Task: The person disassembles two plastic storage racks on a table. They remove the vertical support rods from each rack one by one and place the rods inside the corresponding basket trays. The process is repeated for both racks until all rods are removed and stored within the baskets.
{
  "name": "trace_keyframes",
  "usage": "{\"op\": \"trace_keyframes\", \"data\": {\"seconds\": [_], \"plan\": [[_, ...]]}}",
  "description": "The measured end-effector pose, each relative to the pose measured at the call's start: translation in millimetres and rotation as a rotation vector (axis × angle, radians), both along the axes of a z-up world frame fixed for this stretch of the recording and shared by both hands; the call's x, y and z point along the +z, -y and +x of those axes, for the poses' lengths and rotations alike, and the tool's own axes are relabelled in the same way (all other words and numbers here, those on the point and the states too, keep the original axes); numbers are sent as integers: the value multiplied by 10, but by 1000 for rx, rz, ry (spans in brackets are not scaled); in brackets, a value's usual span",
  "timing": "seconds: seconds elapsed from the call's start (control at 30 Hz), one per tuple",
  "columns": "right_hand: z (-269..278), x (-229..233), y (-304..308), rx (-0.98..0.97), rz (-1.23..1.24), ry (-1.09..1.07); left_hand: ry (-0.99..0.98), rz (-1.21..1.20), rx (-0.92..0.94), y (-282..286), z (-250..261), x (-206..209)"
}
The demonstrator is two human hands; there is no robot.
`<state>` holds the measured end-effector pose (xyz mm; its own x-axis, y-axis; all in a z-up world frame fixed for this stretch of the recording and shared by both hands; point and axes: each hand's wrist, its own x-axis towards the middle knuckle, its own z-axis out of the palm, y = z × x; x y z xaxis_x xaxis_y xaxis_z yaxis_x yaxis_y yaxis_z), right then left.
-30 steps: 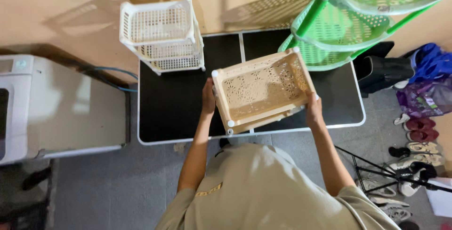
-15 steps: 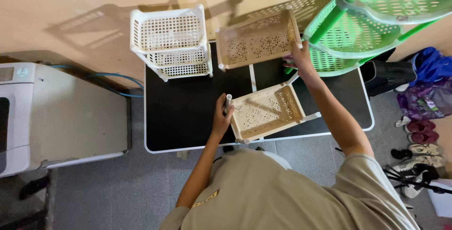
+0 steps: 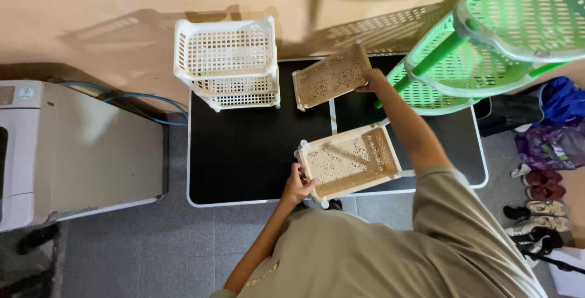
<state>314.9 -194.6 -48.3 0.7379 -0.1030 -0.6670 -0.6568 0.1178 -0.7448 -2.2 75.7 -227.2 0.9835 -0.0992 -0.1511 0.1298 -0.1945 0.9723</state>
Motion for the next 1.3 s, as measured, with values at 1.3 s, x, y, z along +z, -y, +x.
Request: {"op": "trace_keyframes", "data": {"seconds": [1.3], "plan": [[-119,-443,-787,290,-124,-426,77,33,16,-144,121,-101]]}}
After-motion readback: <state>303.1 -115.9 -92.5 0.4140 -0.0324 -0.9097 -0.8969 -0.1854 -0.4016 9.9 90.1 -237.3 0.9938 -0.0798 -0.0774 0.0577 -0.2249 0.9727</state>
